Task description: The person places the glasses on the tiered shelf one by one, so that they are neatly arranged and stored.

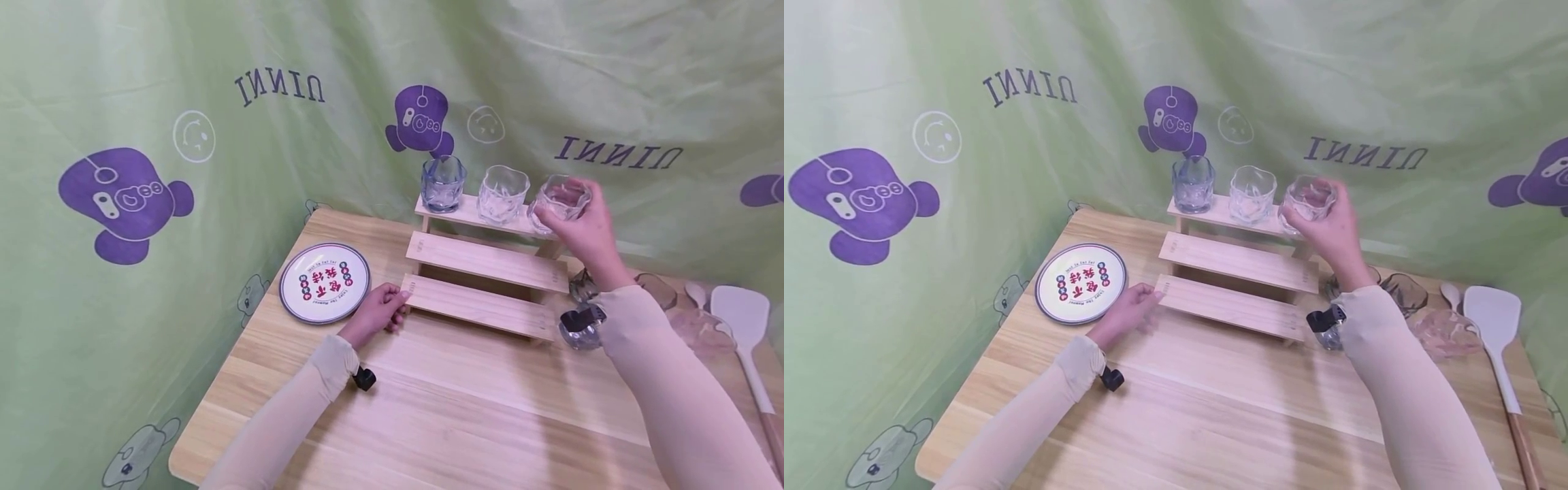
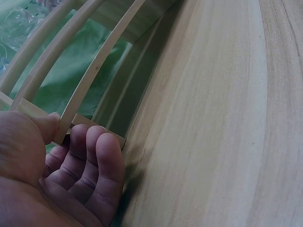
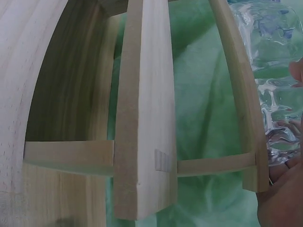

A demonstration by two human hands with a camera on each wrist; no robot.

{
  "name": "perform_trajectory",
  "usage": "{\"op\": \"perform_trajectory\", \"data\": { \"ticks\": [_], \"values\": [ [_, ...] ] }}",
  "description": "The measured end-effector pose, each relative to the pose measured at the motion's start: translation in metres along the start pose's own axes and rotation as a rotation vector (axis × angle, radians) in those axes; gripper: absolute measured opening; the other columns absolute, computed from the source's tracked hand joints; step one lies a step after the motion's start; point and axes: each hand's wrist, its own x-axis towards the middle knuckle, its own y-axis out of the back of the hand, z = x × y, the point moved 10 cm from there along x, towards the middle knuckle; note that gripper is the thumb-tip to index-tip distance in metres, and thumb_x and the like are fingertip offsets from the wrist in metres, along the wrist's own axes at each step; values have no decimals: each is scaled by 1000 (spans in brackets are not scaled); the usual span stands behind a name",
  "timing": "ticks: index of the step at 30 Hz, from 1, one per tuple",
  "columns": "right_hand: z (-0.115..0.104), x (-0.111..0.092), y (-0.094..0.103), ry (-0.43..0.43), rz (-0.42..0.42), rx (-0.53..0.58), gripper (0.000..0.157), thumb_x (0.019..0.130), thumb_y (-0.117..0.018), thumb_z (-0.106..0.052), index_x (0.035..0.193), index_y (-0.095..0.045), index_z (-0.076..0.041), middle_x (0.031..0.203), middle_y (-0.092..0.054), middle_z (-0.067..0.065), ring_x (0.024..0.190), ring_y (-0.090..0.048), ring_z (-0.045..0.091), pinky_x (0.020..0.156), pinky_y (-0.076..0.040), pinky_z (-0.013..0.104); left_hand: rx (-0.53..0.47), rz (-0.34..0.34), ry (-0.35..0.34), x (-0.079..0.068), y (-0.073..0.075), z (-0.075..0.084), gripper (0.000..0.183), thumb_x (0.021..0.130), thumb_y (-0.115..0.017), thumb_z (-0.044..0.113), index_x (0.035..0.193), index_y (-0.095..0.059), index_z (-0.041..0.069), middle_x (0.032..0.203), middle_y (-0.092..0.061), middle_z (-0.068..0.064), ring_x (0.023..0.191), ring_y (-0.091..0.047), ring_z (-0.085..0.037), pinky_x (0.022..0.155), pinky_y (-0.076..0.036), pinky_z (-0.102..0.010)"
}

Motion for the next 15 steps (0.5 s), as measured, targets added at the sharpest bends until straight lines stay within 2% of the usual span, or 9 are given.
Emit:
{"op": "perform_trajectory", "data": {
  "ticks": [4,7,9,13,15],
  "values": [
    [1,0,-3,-19,-50,18,90,88,-83,-29,156,-24,-23,150,-47,14,129,-51,25,101,-47,21,14,2,-11,-1,2,3,32,101,-65,33,112,-54,5,91,-65,-13,66,-61,-17,53,-57,-28],
    [-1,-3,-5,5,-87,66,97,90,-81,-26,159,-13,-27,155,-41,13,135,-45,28,107,-42,23,20,6,-14,-2,2,5,31,102,-64,32,112,-54,5,90,-65,-12,65,-61,-17,53,-57,-27],
    [-3,-8,-3,38,-88,175,99,91,-79,-22,160,-9,-27,157,-36,14,139,-40,30,112,-36,26,17,7,-10,-3,2,5,30,102,-64,31,112,-54,5,90,-65,-11,64,-61,-16,52,-56,-27],
    [-2,-25,6,101,-50,441,96,91,-78,-16,159,-11,-22,159,-29,19,146,-28,32,120,-23,29,14,-2,-3,-4,0,5,29,102,-63,30,113,-54,5,90,-65,-11,65,-61,-17,53,-57,-28],
    [3,-37,13,114,-38,494,94,92,-77,-15,159,-11,-21,158,-27,20,147,-24,31,121,-20,29,9,-3,-6,-3,0,4,30,102,-64,32,113,-54,5,90,-66,-11,65,-62,-17,54,-58,-29]
  ]
}}
